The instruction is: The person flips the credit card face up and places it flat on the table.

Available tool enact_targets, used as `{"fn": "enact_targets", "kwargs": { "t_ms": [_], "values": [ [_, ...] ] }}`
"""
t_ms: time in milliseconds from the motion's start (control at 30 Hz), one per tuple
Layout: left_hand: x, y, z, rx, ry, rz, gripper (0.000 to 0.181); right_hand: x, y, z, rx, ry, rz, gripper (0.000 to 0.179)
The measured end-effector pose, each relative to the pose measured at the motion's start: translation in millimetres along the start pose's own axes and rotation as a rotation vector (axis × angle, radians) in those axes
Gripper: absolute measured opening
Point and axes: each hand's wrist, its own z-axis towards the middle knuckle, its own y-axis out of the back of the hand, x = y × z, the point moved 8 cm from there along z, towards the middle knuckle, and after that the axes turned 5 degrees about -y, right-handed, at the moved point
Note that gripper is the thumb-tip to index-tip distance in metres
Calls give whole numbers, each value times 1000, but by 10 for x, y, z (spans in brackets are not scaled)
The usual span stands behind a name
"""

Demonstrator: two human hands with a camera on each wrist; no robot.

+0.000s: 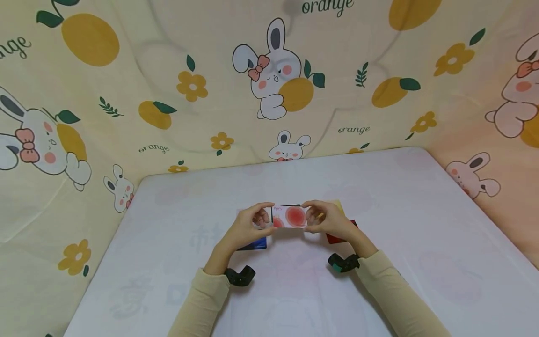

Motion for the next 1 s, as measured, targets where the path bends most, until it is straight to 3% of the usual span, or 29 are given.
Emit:
{"fn": "enact_targets", "kwargs": {
  "t_ms": [433,1000],
  "values": [
    [33,-2,-5,19,23,0,54,18,9,-6,66,21,44,54],
    [74,-46,-14,63,32,32,53,39,18,-26,90,34,46,55]
  ]
}}
